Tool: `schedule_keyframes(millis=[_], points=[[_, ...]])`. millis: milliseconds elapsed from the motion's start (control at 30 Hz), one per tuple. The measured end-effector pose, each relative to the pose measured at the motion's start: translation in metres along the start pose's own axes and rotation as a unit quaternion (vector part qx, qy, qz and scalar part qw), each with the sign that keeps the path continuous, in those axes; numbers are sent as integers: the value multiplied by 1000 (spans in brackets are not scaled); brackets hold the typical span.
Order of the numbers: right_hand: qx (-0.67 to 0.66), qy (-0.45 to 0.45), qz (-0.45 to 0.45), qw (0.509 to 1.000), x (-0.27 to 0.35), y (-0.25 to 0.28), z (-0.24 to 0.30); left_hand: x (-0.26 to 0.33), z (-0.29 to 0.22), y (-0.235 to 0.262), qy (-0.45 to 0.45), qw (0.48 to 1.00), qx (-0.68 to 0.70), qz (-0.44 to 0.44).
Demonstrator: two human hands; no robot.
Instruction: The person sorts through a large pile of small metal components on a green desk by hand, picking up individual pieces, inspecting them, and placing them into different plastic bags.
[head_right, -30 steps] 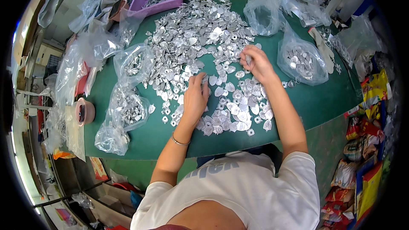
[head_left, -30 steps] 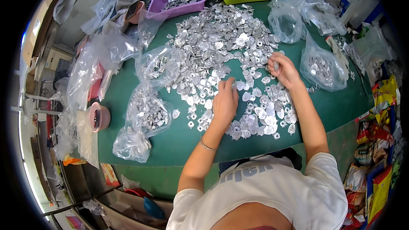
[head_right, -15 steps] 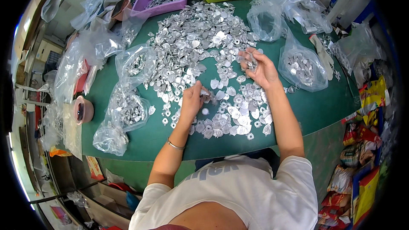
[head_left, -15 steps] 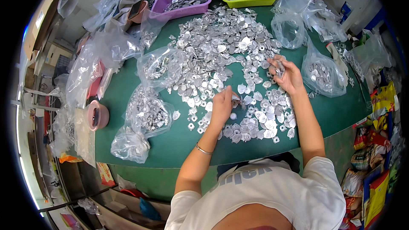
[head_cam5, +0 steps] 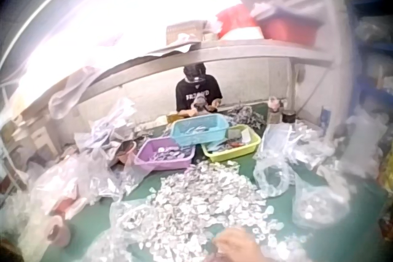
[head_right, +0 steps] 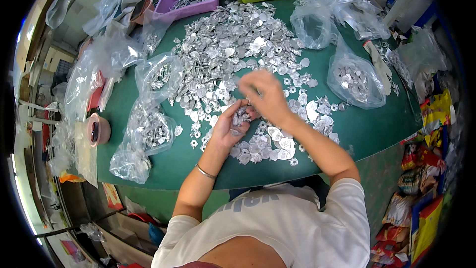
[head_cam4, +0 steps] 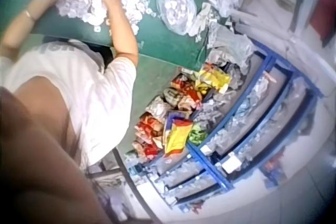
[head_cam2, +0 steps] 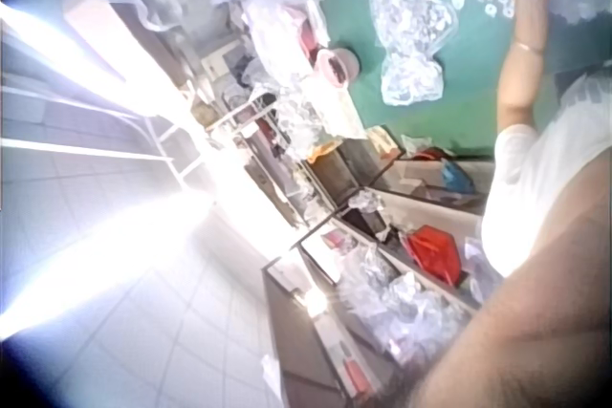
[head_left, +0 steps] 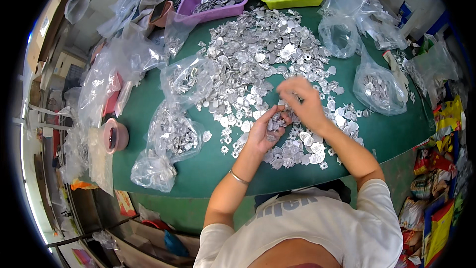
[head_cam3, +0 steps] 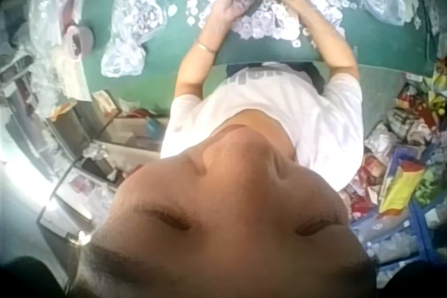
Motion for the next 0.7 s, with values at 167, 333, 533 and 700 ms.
schedule_keyframes(millis=[167,333,533,700], points=[[324,56,7,944,-21,2,-43,-5,0,14,44,990,97,95],[331,52,41,941,-22,11,-63,-1,-8,-1,-24,996,62,54],[-23,-122,152,981,-7,14,-30,10,-6,-30,-53,996,36,-70],[160,-43,75,983,-20,16,-37,-8,-1,11,-71,984,157,-35]])
Point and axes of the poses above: each hand's wrist, its own x-axis away from the middle knuckle, its own y-axis out of the back of the hand, z = x × y, the point moved 2 cm from there along -x, towards the middle knuckle, and after that the axes turned 9 degrees about -y, right-handed, at the moved point
